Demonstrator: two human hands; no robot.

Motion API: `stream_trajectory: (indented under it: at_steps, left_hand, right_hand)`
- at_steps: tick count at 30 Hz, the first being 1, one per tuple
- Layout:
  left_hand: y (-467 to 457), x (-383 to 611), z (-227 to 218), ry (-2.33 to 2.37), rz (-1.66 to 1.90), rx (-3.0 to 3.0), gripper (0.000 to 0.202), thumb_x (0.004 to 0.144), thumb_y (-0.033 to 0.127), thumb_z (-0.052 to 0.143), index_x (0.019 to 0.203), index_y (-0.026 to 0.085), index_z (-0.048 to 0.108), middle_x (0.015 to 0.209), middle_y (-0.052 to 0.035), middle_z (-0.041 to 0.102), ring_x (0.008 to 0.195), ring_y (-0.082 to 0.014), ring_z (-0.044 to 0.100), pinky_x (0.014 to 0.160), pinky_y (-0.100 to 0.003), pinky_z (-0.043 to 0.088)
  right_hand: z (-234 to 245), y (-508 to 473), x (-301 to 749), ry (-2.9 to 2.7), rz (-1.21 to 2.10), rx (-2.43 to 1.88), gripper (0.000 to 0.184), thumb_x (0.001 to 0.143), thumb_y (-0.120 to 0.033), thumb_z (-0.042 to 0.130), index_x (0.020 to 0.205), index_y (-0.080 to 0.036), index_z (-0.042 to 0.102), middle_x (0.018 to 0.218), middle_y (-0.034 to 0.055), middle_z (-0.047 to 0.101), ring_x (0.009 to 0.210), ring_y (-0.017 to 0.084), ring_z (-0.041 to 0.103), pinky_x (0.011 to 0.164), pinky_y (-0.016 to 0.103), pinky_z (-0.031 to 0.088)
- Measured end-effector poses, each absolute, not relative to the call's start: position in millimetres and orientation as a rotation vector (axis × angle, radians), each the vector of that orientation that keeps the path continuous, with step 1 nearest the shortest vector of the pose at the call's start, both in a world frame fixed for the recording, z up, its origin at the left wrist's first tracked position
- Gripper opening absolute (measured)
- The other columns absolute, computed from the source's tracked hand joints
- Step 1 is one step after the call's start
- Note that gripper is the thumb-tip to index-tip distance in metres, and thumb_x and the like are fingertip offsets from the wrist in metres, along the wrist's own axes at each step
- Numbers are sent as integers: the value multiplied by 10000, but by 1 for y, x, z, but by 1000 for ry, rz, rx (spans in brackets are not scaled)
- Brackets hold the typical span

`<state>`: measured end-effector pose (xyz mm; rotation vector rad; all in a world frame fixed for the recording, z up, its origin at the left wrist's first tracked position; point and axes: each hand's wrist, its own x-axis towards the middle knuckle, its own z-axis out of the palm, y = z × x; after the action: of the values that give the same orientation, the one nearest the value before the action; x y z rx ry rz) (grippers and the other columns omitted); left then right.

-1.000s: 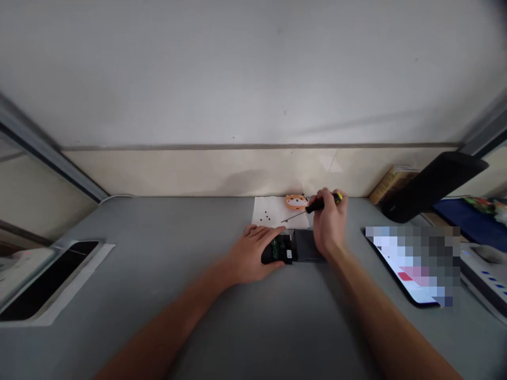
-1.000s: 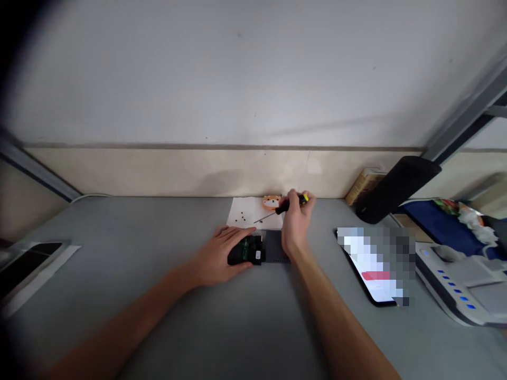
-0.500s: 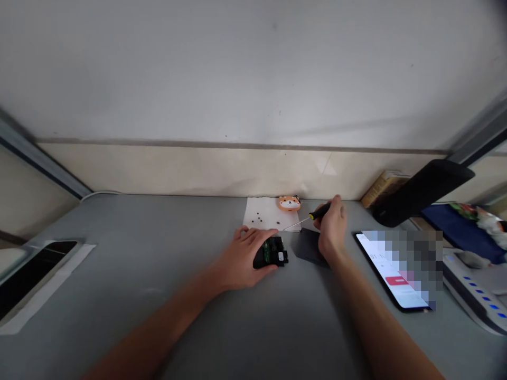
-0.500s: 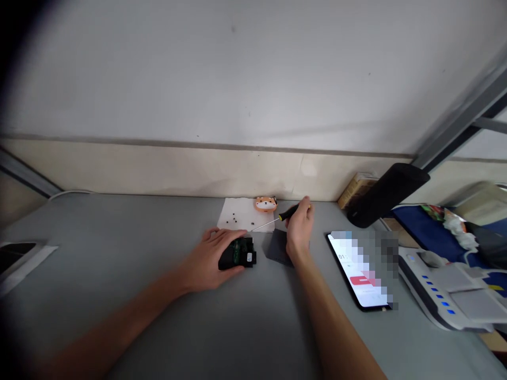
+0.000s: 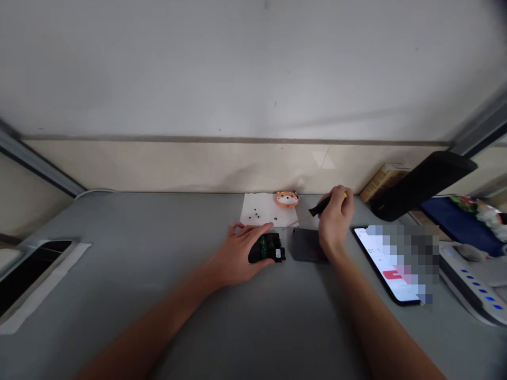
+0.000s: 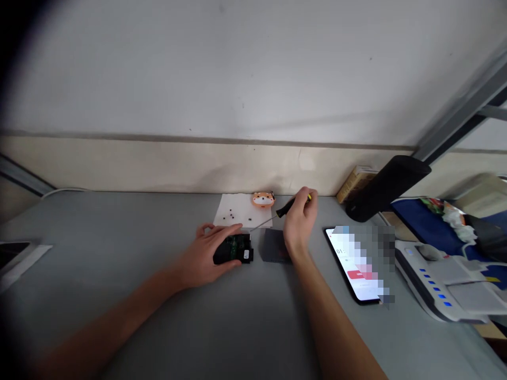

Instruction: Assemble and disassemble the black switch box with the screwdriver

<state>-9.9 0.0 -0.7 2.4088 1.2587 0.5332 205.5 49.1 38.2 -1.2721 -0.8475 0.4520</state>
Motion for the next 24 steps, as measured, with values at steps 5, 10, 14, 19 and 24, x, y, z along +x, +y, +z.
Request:
stream_trajectory:
  at_steps: [5,10,14,19,24]
  left_hand:
    - [1,-11,-2,1257,540,2419,627,918,409,683,1480,293,431,1448,-91,614,1309,-308,580,1195,-546,280]
    - [3,-13,-6,1229,552,2423,611,922,417,681,1471,298,439,1425,-95,631,1293,-311,593,1187,-558,279]
    - [3,-12,-7,1234,563,2424,599,921,418,681,1462,310,446,1414,-80,639,1287,-304,597,1188,-551,284]
    - [3,-12,-4,1230,561,2413,635,916,402,690,1483,308,420,1383,-72,656,1277,-297,604,1185,-530,307]
    - [2,-11,-2,1237,535,2391,669,903,375,713,1487,281,400,1380,-81,658,1285,-308,595,1187,-548,300]
  right_hand:
    - [32,50,208,-946,344,-1314,436,933,-687,452,894,-254,430,607,-91,424,495,112,444,495,253,361]
    - [29,50,207,-1056,406,-1418,390,952,-633,472,901,-246,460,572,-85,484,488,109,453,515,244,335]
    - [29,50,207,-1063,417,-1407,354,962,-594,478,891,-247,464,539,-95,465,472,114,443,513,247,322]
    - [29,50,206,-1052,452,-1399,335,959,-574,503,884,-248,470,549,-97,479,471,109,456,512,244,322]
    - [29,50,205,-1076,436,-1456,328,966,-560,492,875,-246,480,548,-87,502,481,115,465,517,245,326]
